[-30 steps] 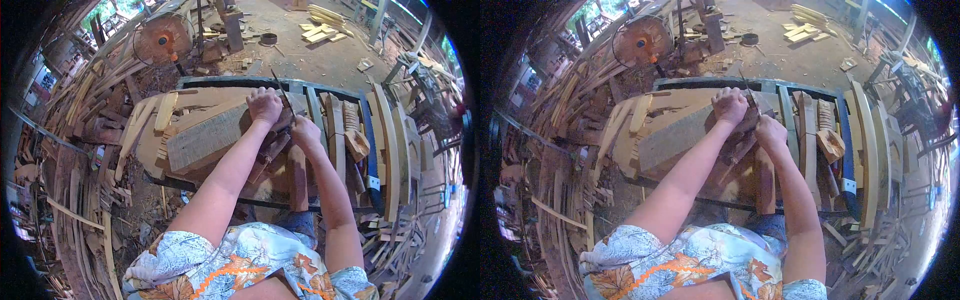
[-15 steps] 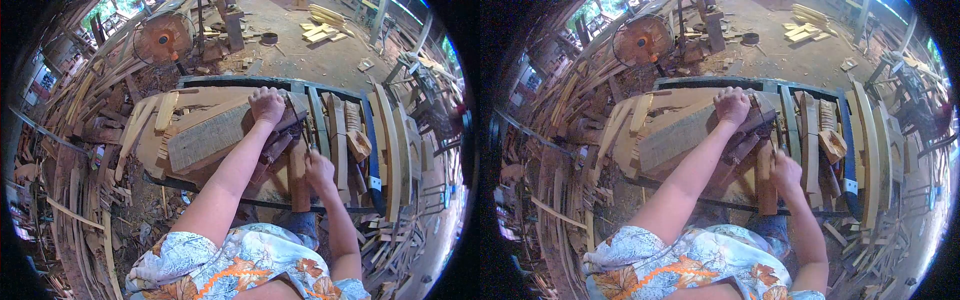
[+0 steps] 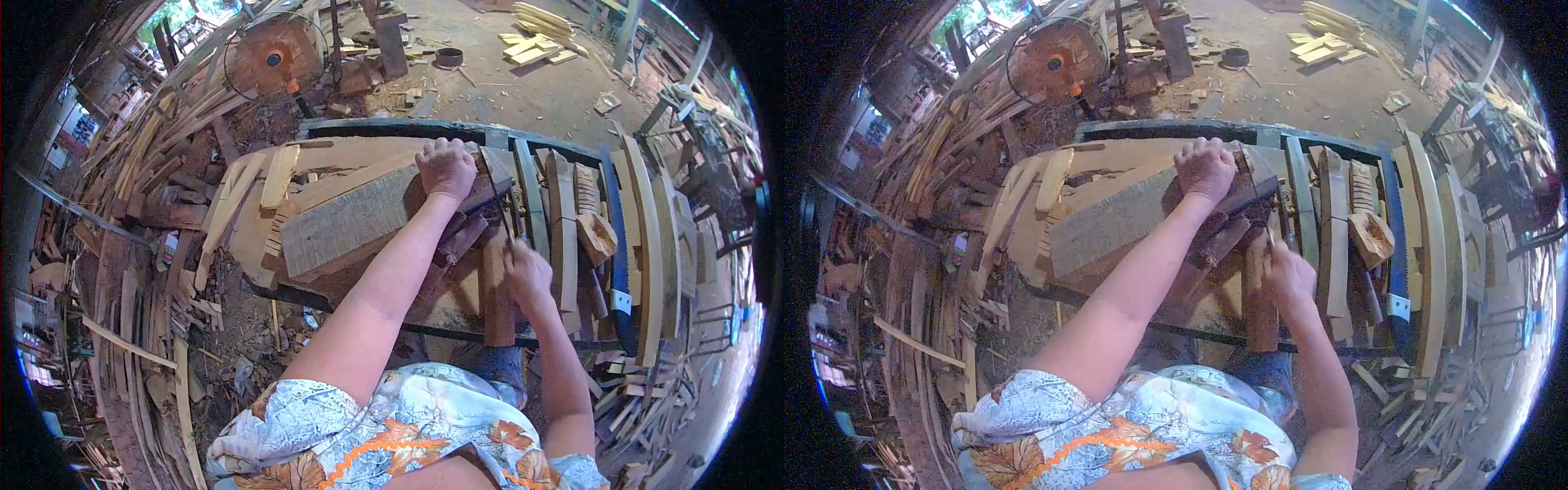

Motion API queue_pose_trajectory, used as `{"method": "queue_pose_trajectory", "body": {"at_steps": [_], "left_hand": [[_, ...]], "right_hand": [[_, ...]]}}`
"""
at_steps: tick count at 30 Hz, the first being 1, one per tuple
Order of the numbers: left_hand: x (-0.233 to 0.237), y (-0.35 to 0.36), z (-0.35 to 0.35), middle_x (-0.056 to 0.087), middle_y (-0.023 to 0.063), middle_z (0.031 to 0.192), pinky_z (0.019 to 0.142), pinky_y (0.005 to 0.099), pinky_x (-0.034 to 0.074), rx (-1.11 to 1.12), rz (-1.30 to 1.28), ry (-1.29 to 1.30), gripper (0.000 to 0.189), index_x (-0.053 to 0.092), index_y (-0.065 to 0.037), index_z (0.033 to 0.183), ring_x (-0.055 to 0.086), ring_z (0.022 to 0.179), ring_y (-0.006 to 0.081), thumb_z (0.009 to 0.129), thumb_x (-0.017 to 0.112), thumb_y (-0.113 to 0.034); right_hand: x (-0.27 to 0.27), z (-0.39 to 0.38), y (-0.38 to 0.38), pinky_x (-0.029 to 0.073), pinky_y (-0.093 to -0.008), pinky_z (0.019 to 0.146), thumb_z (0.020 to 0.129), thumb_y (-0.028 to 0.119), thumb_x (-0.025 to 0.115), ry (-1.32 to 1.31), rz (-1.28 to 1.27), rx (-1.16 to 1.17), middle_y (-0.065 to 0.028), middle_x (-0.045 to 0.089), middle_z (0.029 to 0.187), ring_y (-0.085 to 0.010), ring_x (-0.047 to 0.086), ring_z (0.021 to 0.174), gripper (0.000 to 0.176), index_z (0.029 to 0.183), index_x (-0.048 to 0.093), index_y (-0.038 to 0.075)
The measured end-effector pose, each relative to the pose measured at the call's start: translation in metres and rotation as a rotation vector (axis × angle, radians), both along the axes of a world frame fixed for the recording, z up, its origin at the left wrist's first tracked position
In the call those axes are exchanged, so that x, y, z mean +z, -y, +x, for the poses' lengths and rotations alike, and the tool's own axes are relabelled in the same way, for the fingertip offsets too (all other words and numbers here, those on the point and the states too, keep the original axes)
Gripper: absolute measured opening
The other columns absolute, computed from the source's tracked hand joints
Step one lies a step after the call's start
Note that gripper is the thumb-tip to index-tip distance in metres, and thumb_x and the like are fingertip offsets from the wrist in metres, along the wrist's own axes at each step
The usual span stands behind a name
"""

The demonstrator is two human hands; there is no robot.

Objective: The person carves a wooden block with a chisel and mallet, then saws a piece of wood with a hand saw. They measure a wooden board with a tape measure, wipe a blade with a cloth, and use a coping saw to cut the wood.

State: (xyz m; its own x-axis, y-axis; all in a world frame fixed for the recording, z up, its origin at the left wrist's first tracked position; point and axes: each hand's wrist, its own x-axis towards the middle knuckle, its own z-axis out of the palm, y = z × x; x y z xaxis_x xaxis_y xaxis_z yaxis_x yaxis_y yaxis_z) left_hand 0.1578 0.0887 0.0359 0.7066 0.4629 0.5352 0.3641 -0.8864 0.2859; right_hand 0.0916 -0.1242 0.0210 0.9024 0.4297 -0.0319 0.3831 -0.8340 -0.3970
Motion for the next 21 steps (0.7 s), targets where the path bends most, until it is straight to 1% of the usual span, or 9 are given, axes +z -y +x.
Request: {"method": "queue_pose_trajectory", "body": {"at_steps": [4, 6, 8, 10, 13, 14, 16, 19, 21], "left_hand": [[-0.002, -0.001, -0.001, 0.059, 0.0082, 0.088, 0.078, 0.0450, 0.040, -0.017, 0.014, 0.029, 0.014, 0.061, -0.012, 0.081, 0.056, 0.091, 0.0284, 0.078, 0.055, -0.024], [-0.004, -0.002, 0.000, 0.059, 0.0081, 0.088, 0.078, 0.0453, 0.040, -0.031, 0.006, 0.022, 0.013, 0.060, -0.012, 0.081, 0.056, 0.092, 0.0284, 0.077, 0.055, -0.024], [-0.004, -0.002, 0.001, 0.059, 0.0082, 0.088, 0.078, 0.0463, 0.041, -0.016, 0.031, 0.005, 0.013, 0.060, -0.012, 0.081, 0.056, 0.092, 0.0286, 0.077, 0.056, -0.023], [-0.004, -0.002, 0.002, 0.059, 0.0083, 0.088, 0.078, 0.0468, 0.041, -0.010, 0.037, 0.006, 0.013, 0.060, -0.012, 0.081, 0.056, 0.092, 0.0288, 0.077, 0.056, -0.023], [-0.005, -0.001, 0.003, 0.059, 0.0085, 0.089, 0.078, 0.0475, 0.042, 0.007, 0.029, 0.008, 0.013, 0.060, -0.012, 0.081, 0.056, 0.092, 0.0292, 0.077, 0.055, -0.023], [-0.005, 0.000, 0.003, 0.060, 0.0086, 0.089, 0.078, 0.0477, 0.042, 0.017, 0.024, 0.012, 0.013, 0.060, -0.012, 0.081, 0.056, 0.092, 0.0294, 0.077, 0.055, -0.023], [-0.005, 0.000, 0.003, 0.060, 0.0088, 0.090, 0.078, 0.0476, 0.042, 0.009, 0.031, 0.015, 0.013, 0.061, -0.012, 0.081, 0.056, 0.092, 0.0295, 0.077, 0.055, -0.023], [-0.006, -0.002, 0.004, 0.060, 0.0089, 0.090, 0.078, 0.0472, 0.042, 0.008, 0.035, 0.012, 0.014, 0.061, -0.012, 0.081, 0.057, 0.091, 0.0295, 0.078, 0.054, -0.024], [-0.006, -0.002, 0.003, 0.060, 0.0088, 0.090, 0.078, 0.0470, 0.042, 0.007, 0.028, 0.000, 0.014, 0.061, -0.012, 0.081, 0.057, 0.091, 0.0294, 0.078, 0.054, -0.024]], "right_hand": [[0.003, -0.011, 0.011, 0.048, -0.0500, 0.068, 0.089, 0.032, 0.044, -0.033, -0.010, -0.018, -0.0215, 0.064, 0.078, -0.0399, 0.063, 0.077, 0.028, 0.100, 0.054, 0.008], [0.004, 0.018, -0.014, 0.049, -0.0490, 0.070, 0.088, 0.030, 0.045, 0.095, 0.080, 0.021, -0.0224, 0.064, 0.080, -0.0399, 0.063, 0.080, 0.029, 0.100, 0.058, 0.007], [0.001, 0.060, -0.047, 0.050, -0.0484, 0.073, 0.086, 0.028, 0.046, 0.076, 0.085, 0.036, -0.0230, 0.065, 0.085, -0.0390, 0.064, 0.084, 0.029, 0.097, 0.062, 0.006], [0.020, 0.074, -0.068, 0.049, -0.0474, 0.077, 0.085, 0.026, 0.046, 0.026, 0.098, 0.061, -0.0229, 0.065, 0.090, -0.0380, 0.064, 0.087, 0.029, 0.091, 0.064, 0.004], [0.014, 0.069, -0.070, 0.047, -0.0471, 0.078, 0.088, 0.029, 0.042, 0.007, 0.135, 0.000, -0.0210, 0.064, 0.089, -0.0392, 0.061, 0.087, 0.030, 0.091, 0.059, 0.005], [0.010, 0.060, -0.063, 0.047, -0.0483, 0.078, 0.088, 0.029, 0.042, 0.023, 0.132, -0.018, -0.0217, 0.064, 0.087, -0.0394, 0.061, 0.087, 0.029, 0.093, 0.058, 0.005], [-0.005, 0.038, -0.038, 0.047, -0.0498, 0.075, 0.088, 0.029, 0.044, 0.036, 0.106, -0.015, -0.0218, 0.064, 0.083, -0.0399, 0.061, 0.084, 0.027, 0.092, 0.056, 0.005], [0.003, -0.015, 0.006, 0.046, -0.0509, 0.071, 0.089, 0.029, 0.046, -0.012, 0.113, -0.012, -0.0216, 0.063, 0.078, -0.0406, 0.061, 0.080, 0.025, 0.090, 0.054, 0.005], [-0.002, -0.030, 0.025, 0.047, -0.0511, 0.070, 0.089, 0.028, 0.046, -0.044, -0.008, -0.035, -0.0215, 0.062, 0.075, -0.0408, 0.061, 0.077, 0.024, 0.090, 0.054, 0.005]]}}
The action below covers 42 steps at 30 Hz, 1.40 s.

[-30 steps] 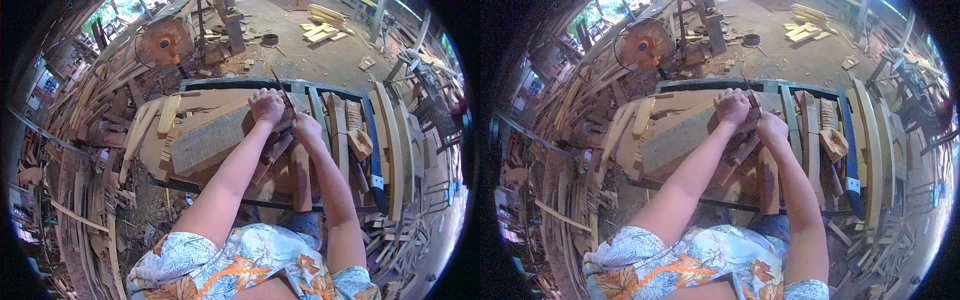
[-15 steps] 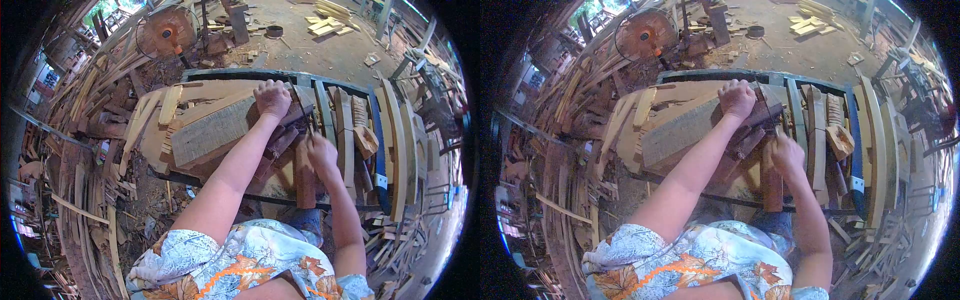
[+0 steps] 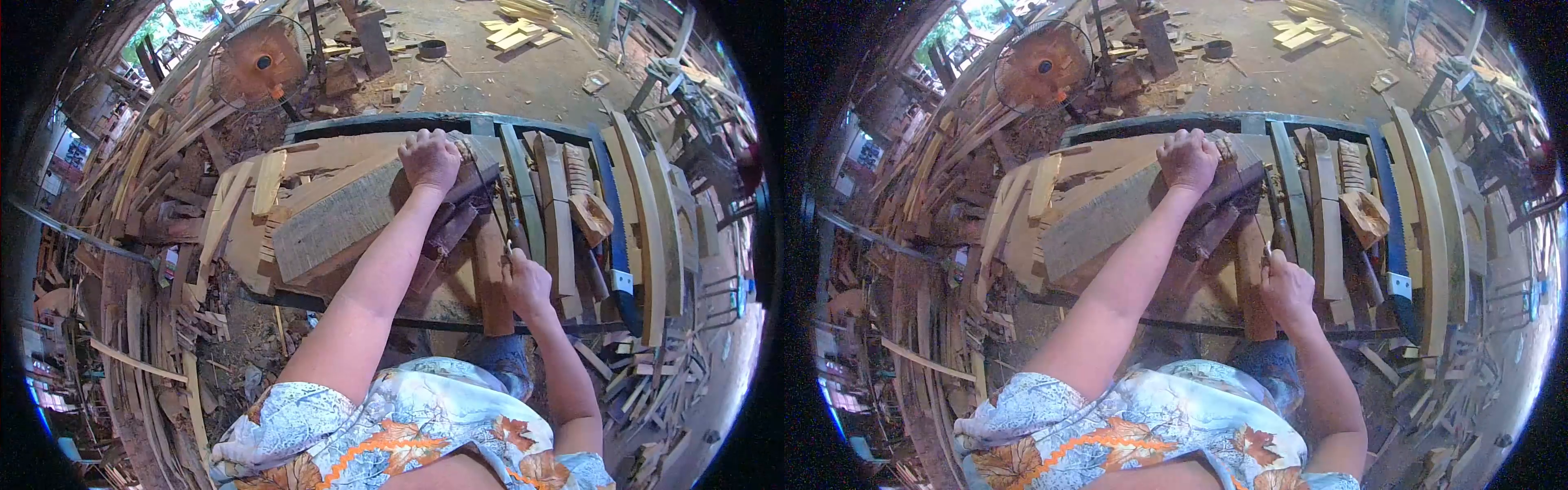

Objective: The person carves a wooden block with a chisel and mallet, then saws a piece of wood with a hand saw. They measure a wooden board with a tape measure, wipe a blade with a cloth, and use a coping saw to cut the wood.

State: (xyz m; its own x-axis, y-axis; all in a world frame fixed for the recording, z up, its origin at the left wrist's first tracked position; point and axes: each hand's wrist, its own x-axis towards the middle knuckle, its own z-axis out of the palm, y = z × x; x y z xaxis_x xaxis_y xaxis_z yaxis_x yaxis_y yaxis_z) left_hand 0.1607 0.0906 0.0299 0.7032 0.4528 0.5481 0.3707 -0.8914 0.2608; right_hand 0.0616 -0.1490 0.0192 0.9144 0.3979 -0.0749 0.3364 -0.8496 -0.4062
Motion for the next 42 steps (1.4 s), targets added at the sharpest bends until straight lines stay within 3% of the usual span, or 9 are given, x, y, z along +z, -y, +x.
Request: {"method": "queue_pose_trajectory", "body": {"at_steps": [9, 16, 21, 25, 27, 29, 31, 37, 42], "left_hand": [[0.003, 0.001, 0.000, 0.060, 0.0083, 0.088, 0.078, 0.0461, 0.042, -0.006, 0.024, 0.021, 0.015, 0.062, -0.011, 0.080, 0.056, 0.091, 0.0287, 0.077, 0.054, -0.023], [0.002, 0.002, -0.001, 0.060, 0.0082, 0.089, 0.078, 0.0459, 0.042, 0.000, 0.014, 0.015, 0.016, 0.062, -0.011, 0.079, 0.056, 0.090, 0.0288, 0.078, 0.053, -0.024], [0.000, 0.001, -0.001, 0.060, 0.0081, 0.088, 0.078, 0.0458, 0.042, -0.020, 0.034, 0.036, 0.015, 0.062, -0.012, 0.079, 0.056, 0.090, 0.0287, 0.078, 0.053, -0.023], [0.001, 0.000, -0.001, 0.060, 0.0079, 0.088, 0.078, 0.0460, 0.042, -0.031, 0.032, 0.034, 0.015, 0.062, -0.012, 0.081, 0.056, 0.091, 0.0284, 0.078, 0.053, -0.024], [0.001, 0.000, 0.000, 0.060, 0.0078, 0.088, 0.078, 0.0461, 0.042, -0.030, 0.026, 0.027, 0.015, 0.062, -0.012, 0.082, 0.056, 0.092, 0.0283, 0.078, 0.053, -0.024], [0.002, 0.000, 0.000, 0.060, 0.0079, 0.088, 0.079, 0.0461, 0.042, -0.015, 0.034, -0.001, 0.016, 0.062, -0.012, 0.081, 0.056, 0.091, 0.0283, 0.078, 0.052, -0.024], [-0.001, 0.003, 0.000, 0.060, 0.0080, 0.088, 0.079, 0.0462, 0.042, -0.009, 0.025, 0.002, 0.016, 0.062, -0.011, 0.081, 0.056, 0.091, 0.0285, 0.078, 0.052, -0.024], [0.003, 0.003, 0.000, 0.060, 0.0085, 0.089, 0.078, 0.0459, 0.043, 0.013, 0.020, 0.003, 0.016, 0.062, -0.011, 0.080, 0.057, 0.090, 0.0290, 0.078, 0.052, -0.023], [0.001, 0.001, 0.000, 0.060, 0.0089, 0.089, 0.077, 0.0457, 0.043, -0.016, 0.047, 0.012, 0.016, 0.062, -0.011, 0.079, 0.057, 0.089, 0.0290, 0.078, 0.052, -0.023]], "right_hand": [[0.022, 0.102, -0.091, 0.048, -0.0466, 0.079, 0.088, 0.028, 0.044, 0.021, 0.064, 0.051, -0.0207, 0.064, 0.094, -0.0376, 0.062, 0.091, 0.028, 0.093, 0.060, 0.006], [-0.003, 0.036, -0.035, 0.047, -0.0494, 0.069, 0.090, 0.032, 0.045, 0.091, 0.169, 0.037, -0.0217, 0.063, 0.081, -0.0398, 0.062, 0.080, 0.029, 0.094, 0.055, 0.006], [-0.004, 0.012, 0.000, 0.047, -0.0511, 0.066, 0.091, 0.031, 0.046, 0.063, 0.029, 0.025, -0.0212, 0.062, 0.075, -0.0407, 0.061, 0.074, 0.026, 0.092, 0.055, 0.006], [0.009, 0.073, -0.052, 0.048, -0.0483, 0.072, 0.090, 0.029, 0.044, 0.079, 0.084, 0.090, -0.0215, 0.064, 0.085, -0.0390, 0.062, 0.084, 0.028, 0.090, 0.059, 0.005], [0.038, 0.091, -0.084, 0.051, -0.0444, 0.074, 0.080, 0.018, 0.047, 0.014, 0.081, 0.048, -0.0185, 0.067, 0.088, -0.0349, 0.064, 0.088, 0.024, 0.088, 0.066, 0.006], [0.034, 0.105, -0.094, 0.050, -0.0454, 0.076, 0.084, 0.022, 0.045, 0.038, 0.089, 0.067, -0.0191, 0.066, 0.090, -0.0363, 0.063, 0.089, 0.026, 0.090, 0.065, 0.006], [0.031, 0.099, -0.089, 0.048, -0.0465, 0.078, 0.087, 0.027, 0.042, 0.031, 0.042, 0.093, -0.0204, 0.065, 0.091, -0.0377, 0.062, 0.089, 0.031, 0.092, 0.063, 0.006], [0.008, 0.023, -0.014, 0.047, -0.0493, 0.072, 0.087, 0.024, 0.049, -0.015, 0.044, 0.029, -0.0218, 0.063, 0.081, -0.0392, 0.061, 0.081, 0.020, 0.090, 0.055, 0.005], [0.021, 0.046, -0.031, 0.047, -0.0496, 0.073, 0.088, 0.028, 0.046, -0.006, 0.048, 0.051, -0.0220, 0.063, 0.083, -0.0398, 0.061, 0.083, 0.026, 0.090, 0.057, 0.005]]}}
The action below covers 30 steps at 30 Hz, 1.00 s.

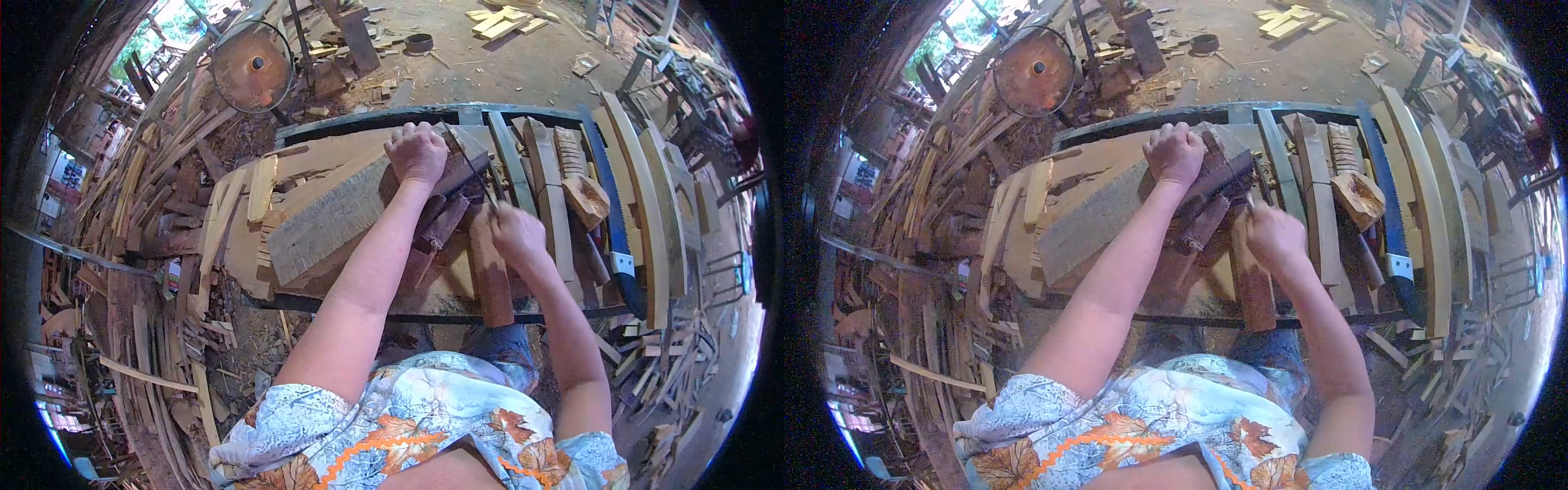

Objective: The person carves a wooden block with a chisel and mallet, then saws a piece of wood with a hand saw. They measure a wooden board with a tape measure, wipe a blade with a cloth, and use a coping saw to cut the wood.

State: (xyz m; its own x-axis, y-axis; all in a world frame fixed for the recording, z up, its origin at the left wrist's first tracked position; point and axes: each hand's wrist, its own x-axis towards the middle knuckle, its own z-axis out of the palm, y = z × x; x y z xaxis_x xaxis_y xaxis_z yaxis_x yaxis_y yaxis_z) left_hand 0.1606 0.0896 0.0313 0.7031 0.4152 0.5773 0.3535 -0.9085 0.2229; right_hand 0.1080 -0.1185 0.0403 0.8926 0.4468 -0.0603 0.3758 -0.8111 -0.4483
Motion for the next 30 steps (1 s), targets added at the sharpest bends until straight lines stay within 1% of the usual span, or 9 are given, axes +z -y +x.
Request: {"method": "queue_pose_trajectory", "body": {"at_steps": [4, 6, 10, 16, 19, 21, 24, 27, 30], "left_hand": [[-0.001, -0.001, 0.000, 0.060, 0.0085, 0.089, 0.077, 0.0462, 0.042, -0.005, -0.005, -0.013, 0.015, 0.061, -0.011, 0.080, 0.057, 0.090, 0.0290, 0.078, 0.052, -0.024], [0.002, 0.000, 0.001, 0.060, 0.0083, 0.089, 0.077, 0.0464, 0.042, -0.004, -0.005, -0.018, 0.015, 0.061, -0.011, 0.079, 0.057, 0.091, 0.0289, 0.078, 0.053, -0.024], [0.000, 0.001, 0.001, 0.060, 0.0082, 0.089, 0.078, 0.0465, 0.042, 0.010, -0.025, -0.006, 0.015, 0.062, -0.012, 0.080, 0.056, 0.092, 0.0289, 0.078, 0.053, -0.024], [-0.002, -0.001, 0.001, 0.060, 0.0089, 0.088, 0.078, 0.0464, 0.042, 0.007, -0.021, 0.003, 0.016, 0.062, -0.011, 0.080, 0.057, 0.090, 0.0292, 0.078, 0.053, -0.023], [-0.003, 0.000, 0.001, 0.060, 0.0089, 0.088, 0.078, 0.0464, 0.042, -0.002, -0.018, 0.015, 0.016, 0.062, -0.011, 0.080, 0.057, 0.090, 0.0292, 0.078, 0.053, -0.023], [-0.002, -0.001, 0.001, 0.060, 0.0088, 0.088, 0.078, 0.0464, 0.042, -0.006, -0.012, 0.015, 0.016, 0.062, -0.011, 0.079, 0.057, 0.090, 0.0292, 0.078, 0.053, -0.023], [0.000, -0.001, 0.001, 0.060, 0.0086, 0.088, 0.078, 0.0461, 0.042, -0.006, 0.002, 0.014, 0.016, 0.061, -0.011, 0.079, 0.057, 0.089, 0.0292, 0.078, 0.053, -0.024], [-0.001, 0.001, 0.001, 0.060, 0.0085, 0.089, 0.078, 0.0458, 0.042, 0.007, -0.024, -0.021, 0.016, 0.061, -0.011, 0.080, 0.056, 0.091, 0.0290, 0.078, 0.052, -0.024], [-0.002, -0.001, 0.001, 0.060, 0.0084, 0.089, 0.078, 0.0455, 0.042, 0.015, -0.029, -0.018, 0.016, 0.062, -0.011, 0.079, 0.056, 0.092, 0.0287, 0.078, 0.053, -0.024]], "right_hand": [[0.009, 0.050, -0.055, 0.048, -0.0475, 0.077, 0.087, 0.027, 0.042, 0.041, 0.067, 0.029, -0.0216, 0.064, 0.090, -0.0391, 0.062, 0.088, 0.030, 0.090, 0.062, 0.005], [0.008, 0.059, -0.066, 0.048, -0.0464, 0.078, 0.086, 0.027, 0.041, 0.001, -0.015, 0.008, -0.0217, 0.064, 0.092, -0.0381, 0.062, 0.090, 0.031, 0.090, 0.063, 0.005], [-0.006, 0.026, -0.037, 0.047, -0.0479, 0.075, 0.088, 0.031, 0.044, -0.001, 0.077, -0.023, -0.0209, 0.064, 0.086, -0.0389, 0.062, 0.086, 0.032, 0.089, 0.060, 0.004], [-0.016, -0.032, 0.026, 0.047, -0.0503, 0.067, 0.089, 0.029, 0.048, 0.053, 0.046, -0.005, -0.0220, 0.062, 0.075, -0.0406, 0.061, 0.076, 0.026, 0.088, 0.055, 0.004], [0.002, -0.014, 0.005, 0.047, -0.0499, 0.068, 0.089, 0.029, 0.046, 0.048, 0.051, -0.032, -0.0216, 0.062, 0.077, -0.0406, 0.061, 0.077, 0.026, 0.088, 0.055, 0.004], [-0.017, 0.027, -0.022, 0.047, -0.0489, 0.071, 0.089, 0.029, 0.044, 0.072, 0.063, 0.013, -0.0216, 0.064, 0.083, -0.0401, 0.062, 0.082, 0.028, 0.088, 0.057, 0.004], [0.010, 0.047, -0.054, 0.048, -0.0480, 0.074, 0.089, 0.030, 0.042, 0.032, 0.090, 0.019, -0.0216, 0.064, 0.088, -0.0396, 0.062, 0.086, 0.031, 0.089, 0.059, 0.004], [0.000, 0.048, -0.054, 0.048, -0.0482, 0.074, 0.089, 0.031, 0.043, 0.038, 0.030, 0.009, -0.0216, 0.064, 0.089, -0.0397, 0.062, 0.086, 0.031, 0.089, 0.060, 0.004], [-0.002, 0.012, -0.024, 0.050, -0.0469, 0.073, 0.086, 0.027, 0.048, 0.027, 0.012, -0.014, -0.0207, 0.066, 0.086, -0.0373, 0.064, 0.084, 0.026, 0.091, 0.060, 0.004]]}}
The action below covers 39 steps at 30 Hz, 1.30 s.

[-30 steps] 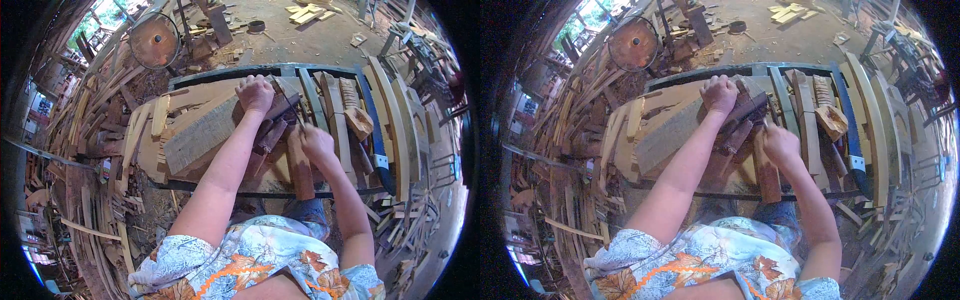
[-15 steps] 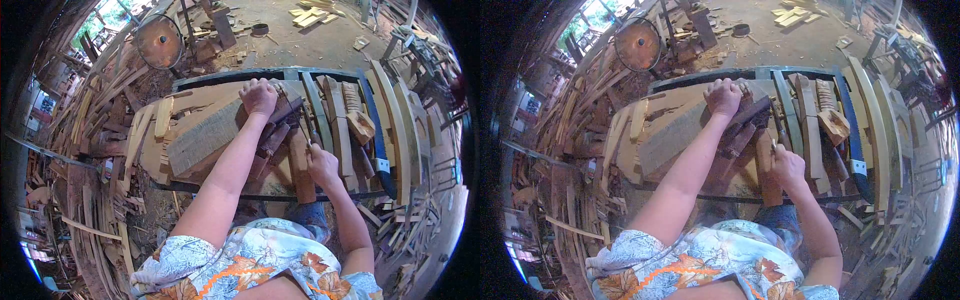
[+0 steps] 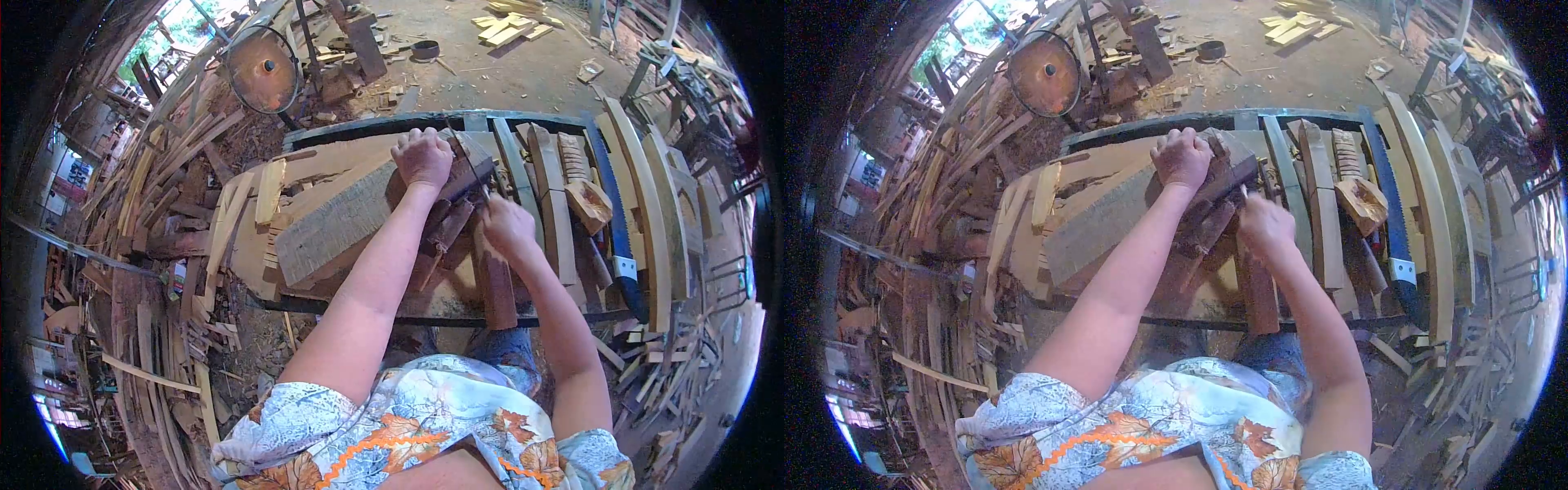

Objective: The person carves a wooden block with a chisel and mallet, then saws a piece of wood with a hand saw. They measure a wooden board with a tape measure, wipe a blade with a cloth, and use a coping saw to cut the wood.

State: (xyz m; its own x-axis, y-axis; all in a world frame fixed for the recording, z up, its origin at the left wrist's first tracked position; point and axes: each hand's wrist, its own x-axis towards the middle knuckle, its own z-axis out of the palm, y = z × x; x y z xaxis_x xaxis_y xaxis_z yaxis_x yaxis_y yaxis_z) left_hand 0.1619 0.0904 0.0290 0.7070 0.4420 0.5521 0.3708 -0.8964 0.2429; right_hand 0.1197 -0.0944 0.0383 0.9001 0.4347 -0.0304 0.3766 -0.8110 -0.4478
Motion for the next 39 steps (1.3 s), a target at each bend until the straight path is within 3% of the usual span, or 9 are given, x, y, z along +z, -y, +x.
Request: {"method": "queue_pose_trajectory", "body": {"at_steps": [3, 6, 14, 26, 29, 33, 39], "left_hand": [[0.002, 0.001, 0.001, 0.060, 0.0085, 0.089, 0.079, 0.0455, 0.042, 0.001, -0.004, 0.036, 0.015, 0.062, -0.012, 0.079, 0.056, 0.092, 0.0287, 0.078, 0.053, -0.024], [0.002, 0.002, -0.003, 0.060, 0.0085, 0.089, 0.079, 0.0454, 0.042, -0.017, 0.004, 0.010, 0.015, 0.062, -0.012, 0.079, 0.056, 0.091, 0.0289, 0.078, 0.053, -0.024], [0.004, 0.000, -0.001, 0.060, 0.0083, 0.089, 0.078, 0.0456, 0.042, -0.010, 0.007, -0.029, 0.015, 0.062, -0.012, 0.080, 0.056, 0.091, 0.0290, 0.077, 0.054, -0.024], [-0.001, 0.000, 0.001, 0.060, 0.0082, 0.089, 0.079, 0.0460, 0.042, -0.005, -0.001, 0.018, 0.015, 0.062, -0.011, 0.080, 0.056, 0.092, 0.0293, 0.078, 0.054, -0.024], [0.000, 0.000, 0.000, 0.060, 0.0081, 0.089, 0.079, 0.0460, 0.042, -0.024, 0.010, 0.016, 0.016, 0.062, -0.011, 0.080, 0.056, 0.092, 0.0293, 0.078, 0.053, -0.025], [0.002, -0.002, 0.001, 0.060, 0.0081, 0.089, 0.079, 0.0464, 0.042, -0.027, 0.015, -0.002, 0.016, 0.062, -0.012, 0.081, 0.056, 0.092, 0.0290, 0.078, 0.053, -0.025], [0.000, 0.000, 0.001, 0.060, 0.0081, 0.089, 0.078, 0.0467, 0.042, 0.012, 0.009, -0.010, 0.016, 0.062, -0.012, 0.081, 0.056, 0.091, 0.0290, 0.078, 0.052, -0.024]], "right_hand": [[-0.023, -0.039, 0.046, 0.048, -0.0499, 0.070, 0.089, 0.029, 0.046, -0.011, -0.021, -0.005, -0.0233, 0.063, 0.079, -0.0401, 0.062, 0.079, 0.025, 0.097, 0.054, 0.006], [-0.016, -0.048, 0.058, 0.048, -0.0495, 0.069, 0.088, 0.026, 0.048, -0.016, -0.028, -0.002, -0.0228, 0.062, 0.077, -0.0396, 0.062, 0.078, 0.021, 0.094, 0.053, 0.006], [0.009, 0.040, -0.036, 0.048, -0.0483, 0.076, 0.089, 0.029, 0.042, -0.033, 0.012, 0.039, -0.0235, 0.064, 0.087, -0.0392, 0.062, 0.087, 0.032, 0.089, 0.060, 0.003], [-0.023, -0.046, 0.049, 0.047, -0.0512, 0.068, 0.089, 0.026, 0.049, 0.022, 0.006, -0.030, -0.0222, 0.062, 0.075, -0.0394, 0.062, 0.076, 0.022, 0.090, 0.053, 0.005], [-0.023, -0.003, 0.013, 0.048, -0.0490, 0.071, 0.089, 0.029, 0.045, 0.049, 0.041, -0.016, -0.0222, 0.063, 0.080, -0.0402, 0.062, 0.081, 0.028, 0.097, 0.057, 0.006], [-0.001, 0.056, -0.045, 0.049, -0.0472, 0.076, 0.086, 0.027, 0.043, 0.021, 0.040, 0.048, -0.0218, 0.064, 0.086, -0.0395, 0.062, 0.086, 0.029, 0.093, 0.062, 0.006], [-0.007, 0.017, -0.013, 0.049, -0.0470, 0.075, 0.086, 0.026, 0.044, -0.029, 0.029, -0.009, -0.0216, 0.064, 0.086, -0.0394, 0.061, 0.086, 0.026, 0.090, 0.060, 0.005]]}}
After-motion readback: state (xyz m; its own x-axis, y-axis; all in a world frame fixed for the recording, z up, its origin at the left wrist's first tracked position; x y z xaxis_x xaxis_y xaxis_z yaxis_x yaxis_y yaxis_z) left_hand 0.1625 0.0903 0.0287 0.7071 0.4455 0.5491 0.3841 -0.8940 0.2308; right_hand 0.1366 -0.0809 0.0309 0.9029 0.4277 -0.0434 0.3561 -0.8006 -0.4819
